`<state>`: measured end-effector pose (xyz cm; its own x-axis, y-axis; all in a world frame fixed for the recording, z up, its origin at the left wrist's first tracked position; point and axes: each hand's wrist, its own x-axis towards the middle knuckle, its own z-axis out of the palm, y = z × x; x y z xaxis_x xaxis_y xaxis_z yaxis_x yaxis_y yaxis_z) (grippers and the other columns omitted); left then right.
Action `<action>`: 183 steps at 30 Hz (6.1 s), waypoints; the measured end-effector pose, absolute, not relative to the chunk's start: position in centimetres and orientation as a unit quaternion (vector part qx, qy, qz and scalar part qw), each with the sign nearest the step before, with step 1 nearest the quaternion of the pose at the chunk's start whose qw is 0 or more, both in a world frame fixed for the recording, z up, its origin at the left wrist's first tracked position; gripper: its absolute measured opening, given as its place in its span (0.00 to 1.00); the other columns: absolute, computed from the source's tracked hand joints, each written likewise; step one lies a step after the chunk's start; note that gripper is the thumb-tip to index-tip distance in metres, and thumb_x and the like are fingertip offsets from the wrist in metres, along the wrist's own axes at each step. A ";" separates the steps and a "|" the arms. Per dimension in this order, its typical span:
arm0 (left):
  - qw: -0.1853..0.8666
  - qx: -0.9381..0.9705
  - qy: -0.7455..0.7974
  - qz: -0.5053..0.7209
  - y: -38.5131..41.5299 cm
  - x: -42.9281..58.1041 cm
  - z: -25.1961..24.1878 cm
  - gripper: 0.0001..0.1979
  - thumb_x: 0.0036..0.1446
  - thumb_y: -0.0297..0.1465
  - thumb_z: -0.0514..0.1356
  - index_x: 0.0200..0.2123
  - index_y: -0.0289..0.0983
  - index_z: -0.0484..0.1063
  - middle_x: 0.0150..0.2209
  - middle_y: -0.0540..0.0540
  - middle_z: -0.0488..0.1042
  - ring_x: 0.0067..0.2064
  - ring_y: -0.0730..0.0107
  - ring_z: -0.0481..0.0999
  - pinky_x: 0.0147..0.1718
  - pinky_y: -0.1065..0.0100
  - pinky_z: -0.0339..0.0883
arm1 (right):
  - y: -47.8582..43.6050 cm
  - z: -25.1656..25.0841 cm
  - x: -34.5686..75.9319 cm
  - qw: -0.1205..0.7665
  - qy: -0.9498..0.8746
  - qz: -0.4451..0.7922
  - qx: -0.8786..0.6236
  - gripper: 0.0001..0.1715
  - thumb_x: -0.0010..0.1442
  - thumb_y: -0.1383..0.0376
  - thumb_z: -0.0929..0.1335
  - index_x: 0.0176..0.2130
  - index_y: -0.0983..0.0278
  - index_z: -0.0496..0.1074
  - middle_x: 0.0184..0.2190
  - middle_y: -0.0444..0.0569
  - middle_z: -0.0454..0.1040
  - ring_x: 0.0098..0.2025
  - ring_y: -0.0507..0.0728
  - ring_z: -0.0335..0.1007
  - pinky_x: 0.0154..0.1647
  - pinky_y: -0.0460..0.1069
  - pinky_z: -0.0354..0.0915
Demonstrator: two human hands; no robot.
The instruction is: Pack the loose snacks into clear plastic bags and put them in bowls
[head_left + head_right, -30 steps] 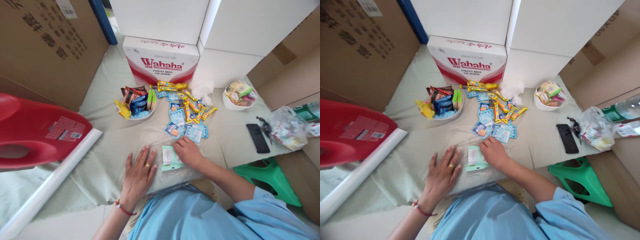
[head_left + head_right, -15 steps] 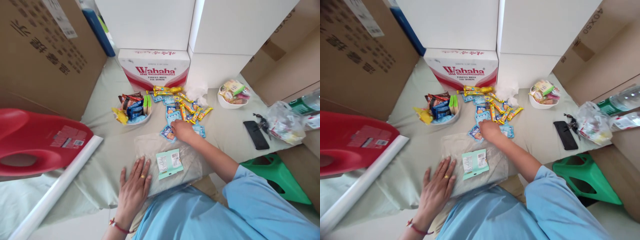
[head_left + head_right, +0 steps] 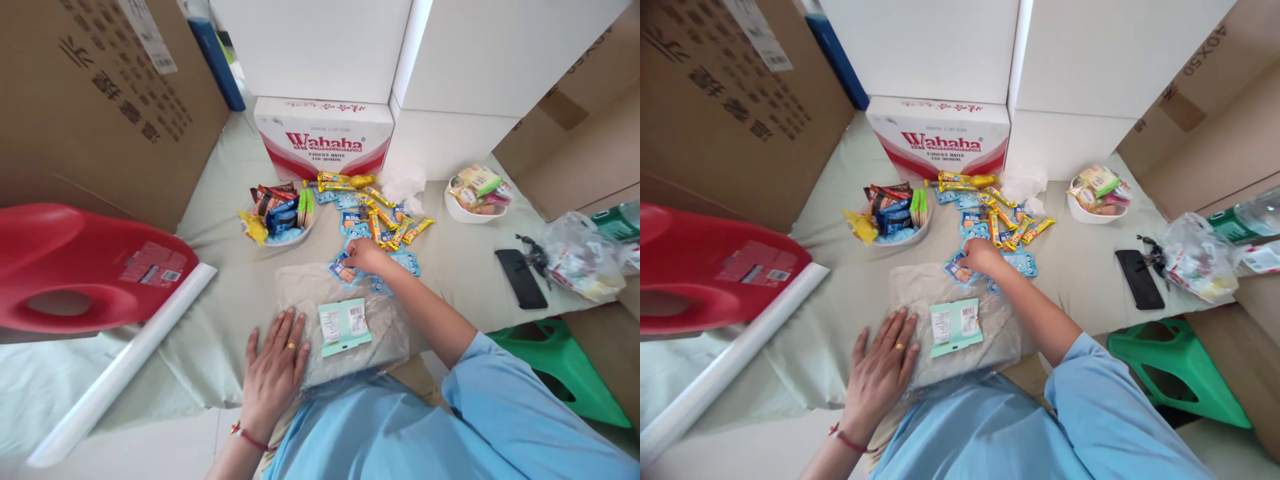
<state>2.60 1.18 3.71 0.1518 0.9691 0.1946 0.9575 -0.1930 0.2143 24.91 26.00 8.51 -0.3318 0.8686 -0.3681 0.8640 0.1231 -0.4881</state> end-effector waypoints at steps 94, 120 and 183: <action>0.066 0.804 0.558 0.197 3.8 11.3 6.2 0.24 0.74 0.36 0.51 0.70 0.39 0.65 0.71 0.39 0.66 0.73 0.53 0.64 0.74 0.42 0.41 | 18.2 9.0 35.9 0.038 -0.793 0.395 -0.462 0.25 0.68 0.47 0.65 0.32 0.62 0.75 0.25 0.44 0.71 0.28 0.54 0.63 0.31 0.48 0.54; 0.033 0.734 0.636 0.236 3.2 10.8 4.7 0.17 0.70 0.32 0.56 0.58 0.40 0.76 0.60 0.35 0.76 0.63 0.48 0.71 0.60 0.47 0.62 | 23.1 10.0 24.6 0.037 -0.933 0.171 -0.315 0.28 0.67 0.63 0.69 0.63 0.69 0.70 0.58 0.62 0.75 0.59 0.68 0.66 0.60 0.58 0.62; 0.058 0.776 0.617 0.114 2.7 13.4 6.8 0.22 0.66 0.25 0.55 0.62 0.33 0.71 0.65 0.32 0.73 0.64 0.46 0.70 0.56 0.49 0.66 | 11.1 7.6 34.0 0.091 -0.827 0.146 -0.535 0.10 0.67 0.61 0.69 0.44 0.63 0.78 0.54 0.63 0.71 0.56 0.71 0.64 0.58 0.63 0.64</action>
<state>13.45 2.66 6.78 0.2124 0.9715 0.1054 0.9451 -0.2316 0.2306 34.03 11.14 7.64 -0.4105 0.9119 -0.0047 0.8587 0.3848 -0.3386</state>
